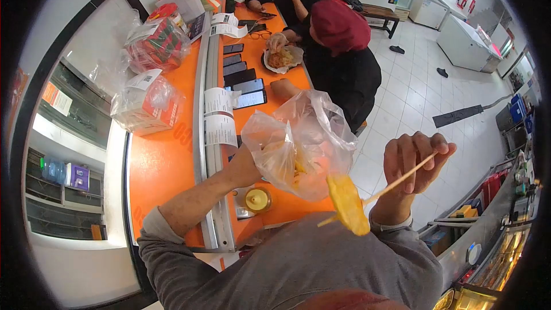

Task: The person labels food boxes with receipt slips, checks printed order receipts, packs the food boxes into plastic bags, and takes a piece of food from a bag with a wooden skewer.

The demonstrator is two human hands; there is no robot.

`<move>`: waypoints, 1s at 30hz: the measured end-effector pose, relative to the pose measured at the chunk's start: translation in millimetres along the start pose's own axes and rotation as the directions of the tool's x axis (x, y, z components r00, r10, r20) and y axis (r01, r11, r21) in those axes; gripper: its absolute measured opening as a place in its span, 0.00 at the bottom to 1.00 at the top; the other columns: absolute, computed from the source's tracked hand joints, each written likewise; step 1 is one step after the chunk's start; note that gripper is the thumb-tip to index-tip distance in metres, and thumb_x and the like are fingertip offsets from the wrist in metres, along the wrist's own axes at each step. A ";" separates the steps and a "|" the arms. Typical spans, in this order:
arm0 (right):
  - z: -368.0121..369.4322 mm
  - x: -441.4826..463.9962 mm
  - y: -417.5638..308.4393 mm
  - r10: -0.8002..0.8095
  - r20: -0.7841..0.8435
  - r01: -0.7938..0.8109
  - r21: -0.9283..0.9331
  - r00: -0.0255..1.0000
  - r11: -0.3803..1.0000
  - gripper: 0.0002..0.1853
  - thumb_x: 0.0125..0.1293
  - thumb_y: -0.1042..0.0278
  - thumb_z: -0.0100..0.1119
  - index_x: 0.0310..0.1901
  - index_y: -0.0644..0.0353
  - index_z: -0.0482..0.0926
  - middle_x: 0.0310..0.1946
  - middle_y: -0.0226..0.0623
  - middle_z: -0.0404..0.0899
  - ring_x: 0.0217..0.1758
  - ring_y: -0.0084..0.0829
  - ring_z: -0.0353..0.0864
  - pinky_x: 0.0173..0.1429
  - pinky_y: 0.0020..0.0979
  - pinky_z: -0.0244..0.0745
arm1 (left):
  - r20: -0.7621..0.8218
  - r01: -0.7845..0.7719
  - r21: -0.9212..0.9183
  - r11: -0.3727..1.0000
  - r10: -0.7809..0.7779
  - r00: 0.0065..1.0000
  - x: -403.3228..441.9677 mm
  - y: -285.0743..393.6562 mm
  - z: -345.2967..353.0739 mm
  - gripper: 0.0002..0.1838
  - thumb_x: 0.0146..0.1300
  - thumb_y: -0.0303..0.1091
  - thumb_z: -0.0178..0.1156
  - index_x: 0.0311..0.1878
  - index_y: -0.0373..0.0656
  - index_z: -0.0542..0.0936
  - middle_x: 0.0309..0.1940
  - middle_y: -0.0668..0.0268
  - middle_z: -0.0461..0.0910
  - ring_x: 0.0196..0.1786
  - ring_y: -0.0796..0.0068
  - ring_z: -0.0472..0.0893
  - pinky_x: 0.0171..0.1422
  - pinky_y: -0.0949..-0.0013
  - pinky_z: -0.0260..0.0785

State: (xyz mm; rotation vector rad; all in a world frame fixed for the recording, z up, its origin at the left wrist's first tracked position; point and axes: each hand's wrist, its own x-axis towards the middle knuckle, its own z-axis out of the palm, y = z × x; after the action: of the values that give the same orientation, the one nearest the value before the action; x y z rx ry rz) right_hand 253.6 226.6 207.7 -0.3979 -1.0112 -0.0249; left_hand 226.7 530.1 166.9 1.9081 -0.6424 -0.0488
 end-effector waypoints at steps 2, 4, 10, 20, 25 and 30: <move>-0.1 2.0 -2.4 -0.003 0.030 0.003 -0.005 1.000 1.000 0.26 0.78 0.46 0.27 0.55 0.51 0.76 0.40 0.32 0.84 0.22 0.22 0.84 0.26 0.21 0.77 | -0.001 -0.002 0.030 1.000 0.002 1.000 1.5 0.6 0.0 0.18 0.53 0.32 0.70 0.46 0.42 0.78 0.45 0.62 0.77 0.48 0.64 0.76 0.55 0.61 0.68; -0.9 3.9 -5.1 -0.002 0.061 0.003 -0.022 0.998 1.000 0.25 0.78 0.46 0.28 0.55 0.50 0.76 0.40 0.31 0.84 0.23 0.22 0.84 0.28 0.21 0.78 | -0.016 -0.028 0.060 0.998 0.029 0.999 1.4 -1.0 0.4 0.17 0.53 0.32 0.69 0.46 0.42 0.78 0.44 0.63 0.77 0.47 0.65 0.77 0.54 0.62 0.68; -3.2 6.8 -11.3 0.020 0.148 -0.019 -0.007 0.989 1.000 0.23 0.77 0.48 0.33 0.56 0.49 0.76 0.38 0.31 0.83 0.27 0.24 0.86 0.32 0.23 0.81 | -0.026 -0.062 0.149 0.987 0.066 0.997 -0.7 -5.5 1.7 0.16 0.53 0.30 0.69 0.45 0.42 0.78 0.43 0.63 0.77 0.46 0.65 0.76 0.52 0.62 0.68; -1.2 13.1 -13.6 0.029 0.215 -0.032 0.014 0.976 0.999 0.21 0.77 0.49 0.35 0.54 0.49 0.76 0.38 0.30 0.83 0.30 0.25 0.87 0.39 0.28 0.83 | -0.015 -0.030 0.051 0.998 0.031 0.999 -2.1 -3.4 2.3 0.16 0.54 0.31 0.68 0.46 0.41 0.78 0.45 0.62 0.78 0.48 0.66 0.77 0.55 0.62 0.68; 4.1 19.8 -10.2 0.008 0.248 -0.018 0.039 0.969 0.999 0.21 0.77 0.49 0.35 0.55 0.50 0.75 0.37 0.30 0.83 0.29 0.25 0.87 0.39 0.28 0.83 | -0.038 -0.074 0.133 0.988 0.080 0.996 -2.3 -4.6 0.4 0.17 0.57 0.32 0.66 0.49 0.41 0.76 0.47 0.62 0.77 0.49 0.66 0.77 0.55 0.62 0.69; 12.0 31.3 -7.4 0.004 0.343 -0.034 0.080 0.939 0.996 0.21 0.77 0.48 0.34 0.54 0.50 0.75 0.36 0.31 0.83 0.27 0.26 0.87 0.38 0.29 0.83 | -0.067 -0.128 0.213 0.969 0.145 0.987 -4.8 0.4 1.4 0.17 0.58 0.33 0.66 0.50 0.41 0.75 0.48 0.62 0.77 0.51 0.67 0.77 0.56 0.62 0.69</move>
State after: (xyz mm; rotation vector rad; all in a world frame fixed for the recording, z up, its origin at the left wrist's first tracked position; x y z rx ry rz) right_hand 259.0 228.8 241.5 -0.3399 -1.3487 0.1086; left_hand 221.9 531.1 165.4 2.0491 -0.7447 0.1913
